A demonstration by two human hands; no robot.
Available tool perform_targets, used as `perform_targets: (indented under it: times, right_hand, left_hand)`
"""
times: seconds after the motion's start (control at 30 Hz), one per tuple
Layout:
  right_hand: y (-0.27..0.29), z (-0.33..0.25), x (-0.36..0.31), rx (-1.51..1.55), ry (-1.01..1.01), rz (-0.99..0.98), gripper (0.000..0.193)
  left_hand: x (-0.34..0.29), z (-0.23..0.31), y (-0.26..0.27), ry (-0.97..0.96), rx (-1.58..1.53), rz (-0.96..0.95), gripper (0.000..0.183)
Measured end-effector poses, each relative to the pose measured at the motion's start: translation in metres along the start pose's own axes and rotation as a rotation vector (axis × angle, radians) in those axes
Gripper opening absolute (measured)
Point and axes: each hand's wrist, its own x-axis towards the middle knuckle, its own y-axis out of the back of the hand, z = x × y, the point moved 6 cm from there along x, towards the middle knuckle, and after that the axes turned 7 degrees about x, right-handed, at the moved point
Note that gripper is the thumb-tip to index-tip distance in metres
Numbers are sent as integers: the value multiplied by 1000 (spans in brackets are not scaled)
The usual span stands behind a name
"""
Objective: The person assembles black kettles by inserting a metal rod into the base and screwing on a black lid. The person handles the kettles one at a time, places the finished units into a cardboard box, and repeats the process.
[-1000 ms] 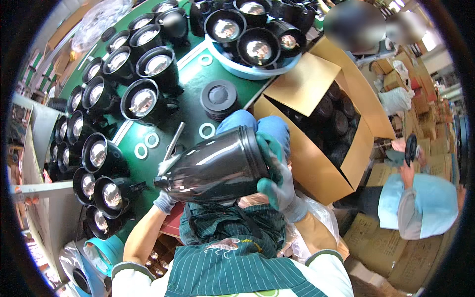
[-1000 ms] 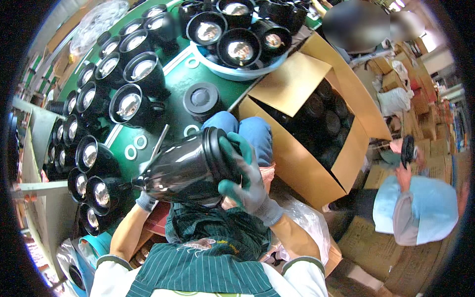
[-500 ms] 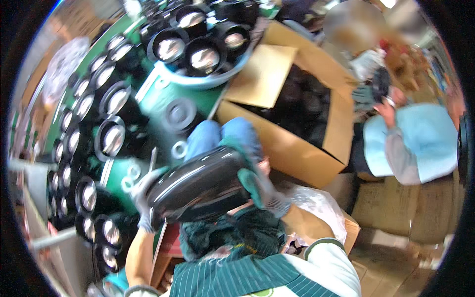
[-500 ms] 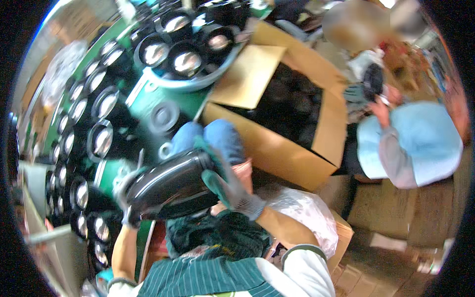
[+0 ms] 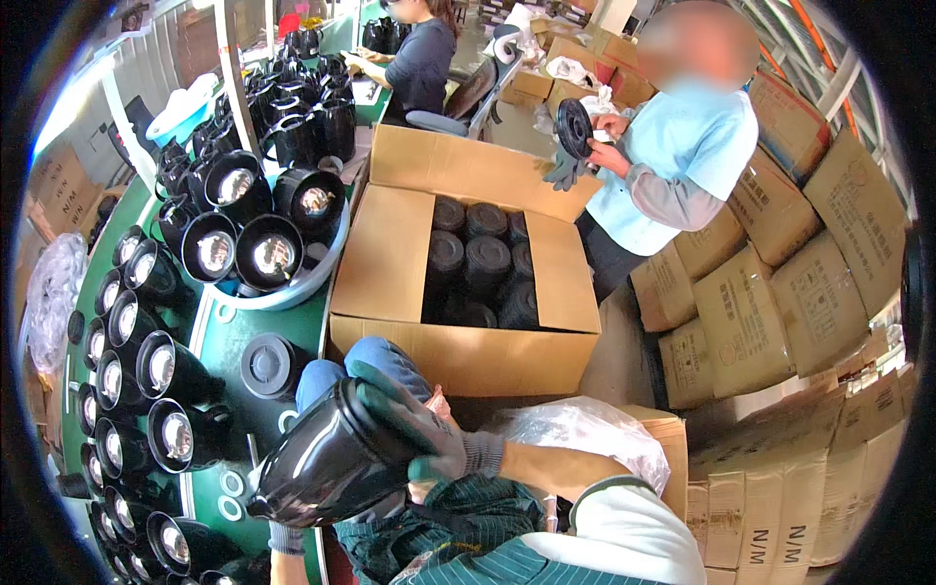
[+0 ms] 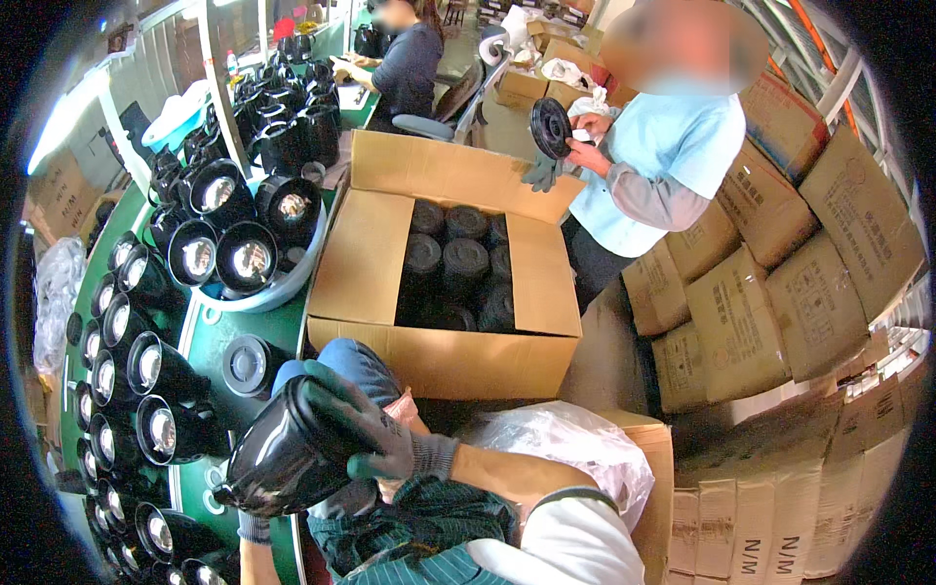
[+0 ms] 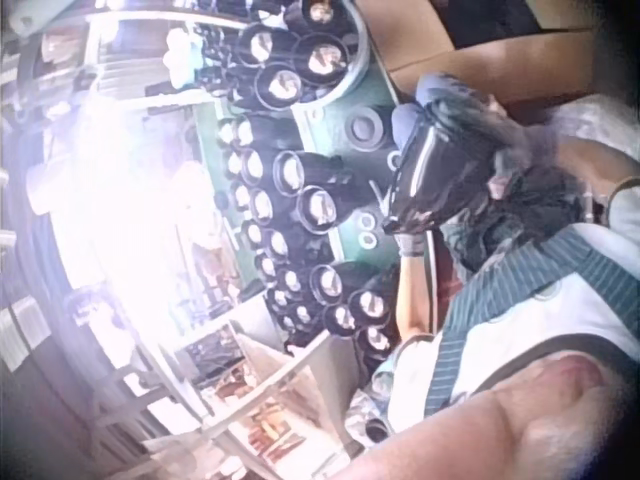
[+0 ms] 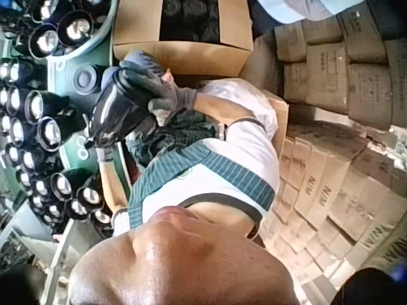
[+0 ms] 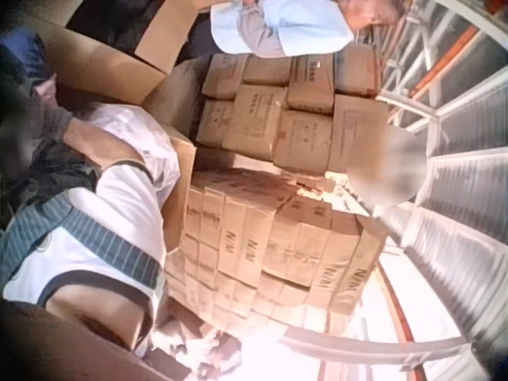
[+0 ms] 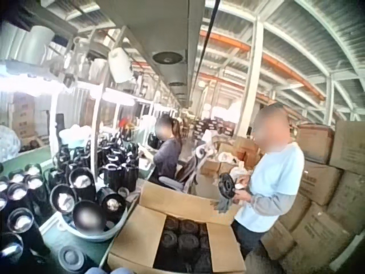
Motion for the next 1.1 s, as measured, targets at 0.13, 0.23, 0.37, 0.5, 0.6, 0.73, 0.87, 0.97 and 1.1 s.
perform_targets:
  times: [0.13, 0.23, 0.37, 0.5, 0.6, 0.73, 0.87, 0.97, 1.1]
  right_hand:
    - [-1, 82, -49, 501, -515, 237, 105]
    - [8, 104, -76, 546, -696, 271, 105]
    - [1, 7, -19, -359, -298, -3, 105]
    - [-9, 9, -8, -187, 2, -50, 110]
    - [3, 88, -59, 313, -437, 170, 86]
    - [-6, 86, -63, 515, -737, 163, 71]
    - [-14, -4, 7, -374, -111, -240, 89]
    - [-20, -1, 9, -8, 17, -114, 98]
    - [-11, 35, -29, 498, -519, 258, 91]
  left_hand:
    - [9, 151, 10, -812, 686, 71, 30]
    - [13, 159, 1, -932, 727, -3, 28]
    - [23, 51, 27, -107, 279, 14, 30]
    - [4, 14, 9, -74, 56, -67, 30]
    - [-2, 141, 20, -826, 571, 59, 33]
    - [3, 118, 27, -677, 551, 71, 34]
    - [-9, 4, 27, 87, -160, -43, 37]
    - [-13, 6, 14, 14, -80, -94, 35]
    - [-3, 105, 25, -301, 366, 39, 36]
